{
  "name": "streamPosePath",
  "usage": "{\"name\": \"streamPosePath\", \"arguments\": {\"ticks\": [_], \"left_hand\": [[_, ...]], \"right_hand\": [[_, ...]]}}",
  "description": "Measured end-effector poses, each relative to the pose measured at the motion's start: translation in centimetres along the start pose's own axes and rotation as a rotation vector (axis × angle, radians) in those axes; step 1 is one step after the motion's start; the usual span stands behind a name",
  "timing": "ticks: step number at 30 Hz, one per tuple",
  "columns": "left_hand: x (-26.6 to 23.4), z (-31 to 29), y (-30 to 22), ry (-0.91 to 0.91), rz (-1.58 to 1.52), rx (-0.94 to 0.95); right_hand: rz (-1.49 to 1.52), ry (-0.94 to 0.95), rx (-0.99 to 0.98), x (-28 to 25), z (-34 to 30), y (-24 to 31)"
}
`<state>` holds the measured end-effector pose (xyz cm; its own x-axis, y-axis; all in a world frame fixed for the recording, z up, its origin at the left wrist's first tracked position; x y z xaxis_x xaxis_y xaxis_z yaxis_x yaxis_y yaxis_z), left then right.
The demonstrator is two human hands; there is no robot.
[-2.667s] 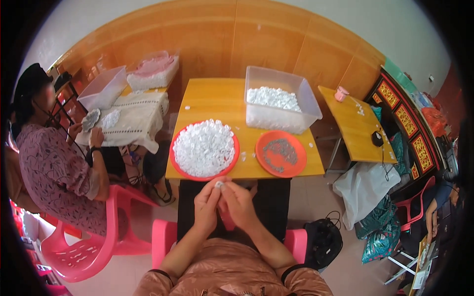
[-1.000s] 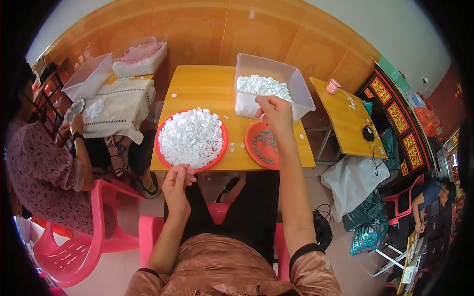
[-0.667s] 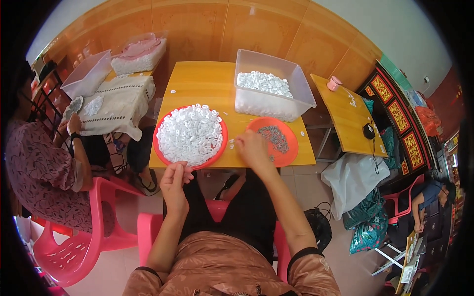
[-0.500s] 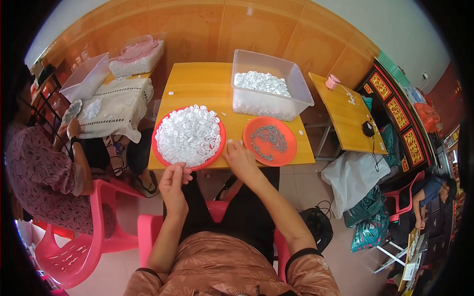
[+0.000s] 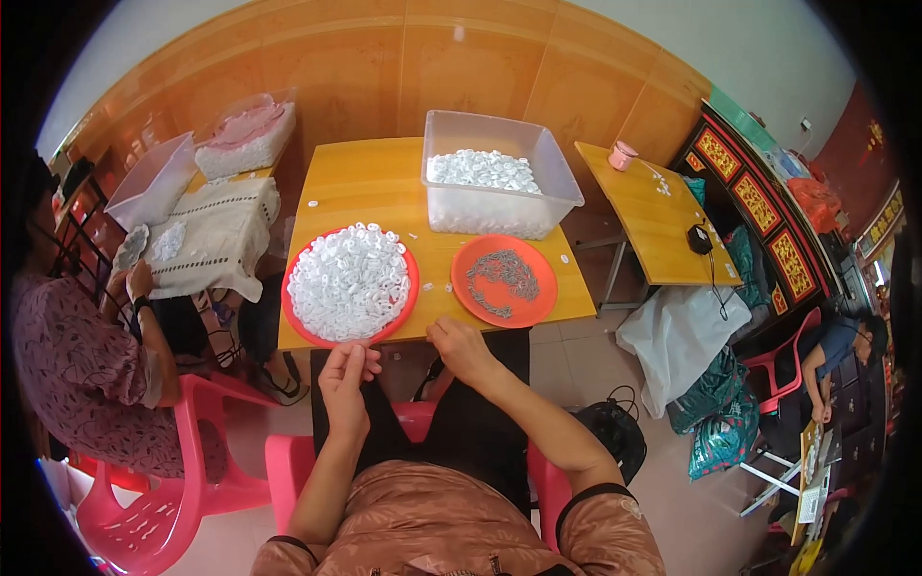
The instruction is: Manual assembly of small plastic components by inserting pins into circular bases.
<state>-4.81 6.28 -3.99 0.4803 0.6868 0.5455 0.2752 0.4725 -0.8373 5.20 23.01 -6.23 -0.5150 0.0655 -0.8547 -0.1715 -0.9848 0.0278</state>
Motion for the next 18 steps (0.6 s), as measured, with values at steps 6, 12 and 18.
{"name": "streamPosePath", "arguments": {"ticks": [6,12,18], "left_hand": [[0.4,-0.6,2.1,0.062,-0.001,-0.248],[0.3,-0.8,2.8,0.074,-0.001,-0.356],[0.9,-1.4,2.6,0.050,-0.055,-0.416]], "right_hand": [[0.001,-0.016,0.008,-0.3,0.3,0.3],[-0.073,-0.057,-0.017,-0.6,-0.2,0.3],[0.226,-0.144,0.168,-2.8,0.2,1.0]]}}
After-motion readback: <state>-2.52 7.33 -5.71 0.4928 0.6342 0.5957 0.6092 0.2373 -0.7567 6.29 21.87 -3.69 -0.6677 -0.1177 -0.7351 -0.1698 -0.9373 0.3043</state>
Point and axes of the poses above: each hand's wrist, its own z-axis towards the middle knuckle, its own x-axis out of the palm, y = z × x, the point moved 4 cm from there along z, towards the middle knuckle, and after that the axes turned 12 degrees about -z, right-handed, at the moved point
